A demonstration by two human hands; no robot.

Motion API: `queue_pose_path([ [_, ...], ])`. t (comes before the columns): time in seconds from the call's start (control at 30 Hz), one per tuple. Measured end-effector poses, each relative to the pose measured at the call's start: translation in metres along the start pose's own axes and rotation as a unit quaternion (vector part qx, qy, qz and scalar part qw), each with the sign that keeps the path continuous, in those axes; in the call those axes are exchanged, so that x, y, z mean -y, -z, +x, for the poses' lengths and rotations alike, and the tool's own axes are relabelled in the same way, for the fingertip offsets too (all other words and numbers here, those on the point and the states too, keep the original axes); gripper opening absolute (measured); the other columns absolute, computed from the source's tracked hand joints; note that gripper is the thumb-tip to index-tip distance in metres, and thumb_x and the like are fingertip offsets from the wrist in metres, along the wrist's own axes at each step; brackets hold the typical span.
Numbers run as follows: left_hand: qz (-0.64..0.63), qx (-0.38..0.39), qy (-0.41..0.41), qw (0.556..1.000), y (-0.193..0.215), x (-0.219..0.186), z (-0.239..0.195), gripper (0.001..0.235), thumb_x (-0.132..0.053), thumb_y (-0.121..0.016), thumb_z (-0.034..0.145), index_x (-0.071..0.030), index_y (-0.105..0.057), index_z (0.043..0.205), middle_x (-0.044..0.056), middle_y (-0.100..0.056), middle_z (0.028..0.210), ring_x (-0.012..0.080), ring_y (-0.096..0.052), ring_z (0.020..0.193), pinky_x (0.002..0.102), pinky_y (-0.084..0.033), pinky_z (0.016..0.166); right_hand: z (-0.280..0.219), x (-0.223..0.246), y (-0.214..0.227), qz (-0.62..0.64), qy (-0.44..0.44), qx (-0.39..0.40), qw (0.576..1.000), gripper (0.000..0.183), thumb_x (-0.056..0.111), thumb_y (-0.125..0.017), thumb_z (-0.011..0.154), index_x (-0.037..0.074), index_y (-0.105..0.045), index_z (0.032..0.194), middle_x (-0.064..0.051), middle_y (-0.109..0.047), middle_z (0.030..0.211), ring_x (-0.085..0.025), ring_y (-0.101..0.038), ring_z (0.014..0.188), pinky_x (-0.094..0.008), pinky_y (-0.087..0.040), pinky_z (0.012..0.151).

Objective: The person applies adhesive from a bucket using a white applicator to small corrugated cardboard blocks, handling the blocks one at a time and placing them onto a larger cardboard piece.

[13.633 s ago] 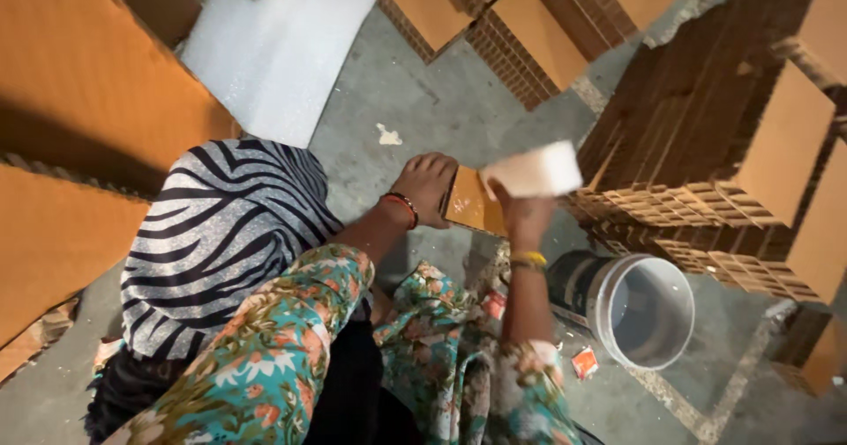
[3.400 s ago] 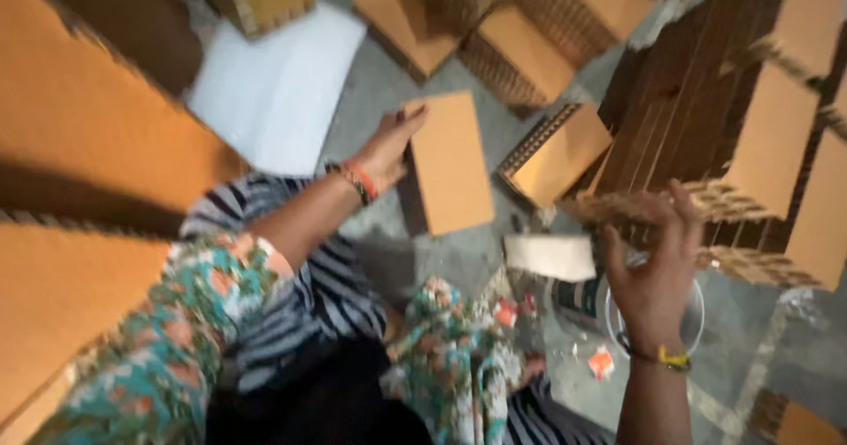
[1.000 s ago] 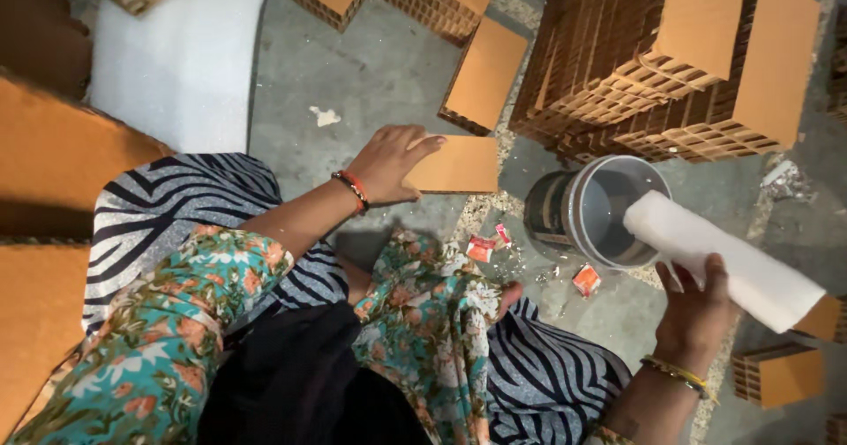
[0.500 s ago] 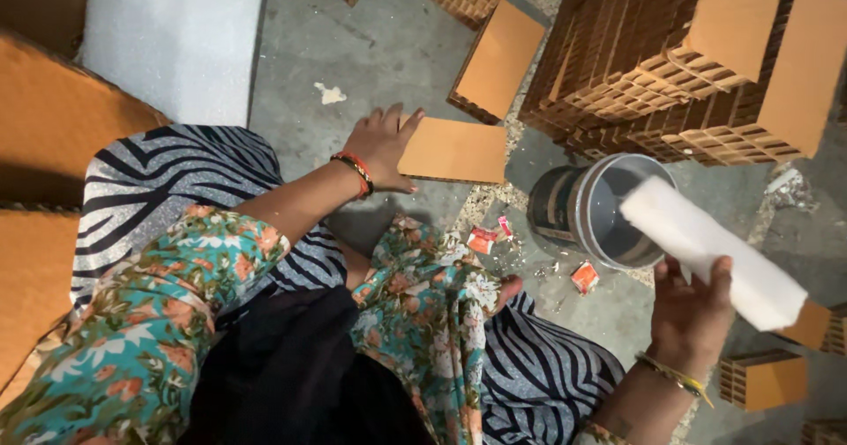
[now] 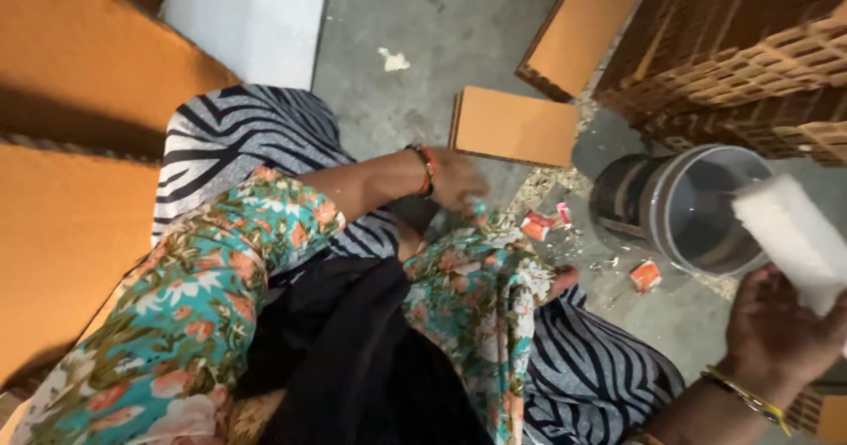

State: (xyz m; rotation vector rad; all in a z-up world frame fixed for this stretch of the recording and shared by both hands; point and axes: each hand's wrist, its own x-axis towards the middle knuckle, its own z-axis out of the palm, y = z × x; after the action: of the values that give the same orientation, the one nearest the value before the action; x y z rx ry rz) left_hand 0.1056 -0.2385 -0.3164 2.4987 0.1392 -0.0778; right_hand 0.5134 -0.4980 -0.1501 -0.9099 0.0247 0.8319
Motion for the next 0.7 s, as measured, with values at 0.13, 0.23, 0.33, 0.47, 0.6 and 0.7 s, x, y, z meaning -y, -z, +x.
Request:
queue_pose_path([
  [0.13, -0.041, -0.14, 0.02, 0.989, 0.026, 0.007, 0.004, 0.044, -0.029, -0.071, 0.082, -0.01, -0.064, 0.12, 0.017, -0.068, 0.098, 0.0396, -0.067, 0.09, 0.052, -0.052, 0.069, -0.002, -0.002, -0.001, 0.02, -0.009, -0.006, 1.0, 0.046, 0.025, -0.053, 0.113, -0.003, -0.054, 0.15, -0.02, -0.062, 0.133, -0.032, -0.062, 0.111, -0.043, -0.059, 0.1],
  [0.23, -0.096, -0.15, 0.027, 0.984, 0.032, -0.013, 0.006, 0.032, -0.027, -0.068, 0.09, -0.015, -0.068, 0.12, 0.01, -0.069, 0.101, 0.0319, -0.069, 0.093, 0.047, -0.054, 0.076, -0.002, -0.005, -0.003, 0.053, -0.015, -0.023, 0.998, 0.044, 0.021, -0.047, 0.111, -0.005, -0.052, 0.146, -0.021, -0.061, 0.134, -0.035, -0.062, 0.111, -0.047, -0.059, 0.101],
  [0.33, -0.106, -0.147, 0.009, 0.983, 0.022, -0.045, 0.019, 0.029, -0.028, -0.07, 0.088, -0.019, -0.07, 0.116, 0.006, -0.07, 0.105, 0.0272, -0.068, 0.1, 0.045, -0.054, 0.083, 0.002, -0.007, -0.006, 0.047, -0.008, -0.021, 0.999, 0.044, 0.023, -0.049, 0.113, -0.004, -0.053, 0.147, -0.021, -0.061, 0.141, -0.036, -0.064, 0.117, -0.047, -0.059, 0.102],
  [0.47, -0.148, -0.18, -0.055, 0.971, -0.002, -0.09, 0.055, 0.028, -0.029, -0.07, 0.093, -0.017, -0.069, 0.118, 0.004, -0.069, 0.113, 0.0223, -0.068, 0.104, 0.039, -0.056, 0.089, 0.0, -0.007, -0.002, 0.002, 0.004, -0.008, 1.0, 0.045, 0.028, -0.056, 0.116, -0.001, -0.052, 0.15, -0.019, -0.057, 0.141, -0.032, -0.062, 0.116, -0.043, -0.058, 0.106],
  [0.6, -0.131, -0.019, -0.039, 0.99, -0.022, -0.119, 0.093, 0.04, -0.016, -0.066, 0.083, -0.022, -0.066, 0.122, 0.001, -0.07, 0.113, 0.0225, -0.069, 0.094, 0.04, -0.057, 0.08, -0.003, -0.002, 0.006, -0.027, 0.001, 0.006, 1.0, 0.05, 0.033, -0.063, 0.11, 0.003, -0.052, 0.149, -0.015, -0.056, 0.136, -0.028, -0.06, 0.113, -0.039, -0.054, 0.101],
  [0.7, -0.126, -0.107, -0.077, 0.983, -0.033, -0.119, 0.091, 0.015, -0.021, -0.066, 0.092, -0.016, -0.066, 0.106, 0.002, -0.074, 0.102, 0.0246, -0.073, 0.095, 0.041, -0.058, 0.079, -0.004, 0.002, 0.007, -0.027, -0.002, 0.006, 1.0, 0.056, 0.036, -0.067, 0.107, 0.004, -0.053, 0.151, -0.015, -0.058, 0.137, -0.028, -0.06, 0.112, -0.039, -0.054, 0.099],
])
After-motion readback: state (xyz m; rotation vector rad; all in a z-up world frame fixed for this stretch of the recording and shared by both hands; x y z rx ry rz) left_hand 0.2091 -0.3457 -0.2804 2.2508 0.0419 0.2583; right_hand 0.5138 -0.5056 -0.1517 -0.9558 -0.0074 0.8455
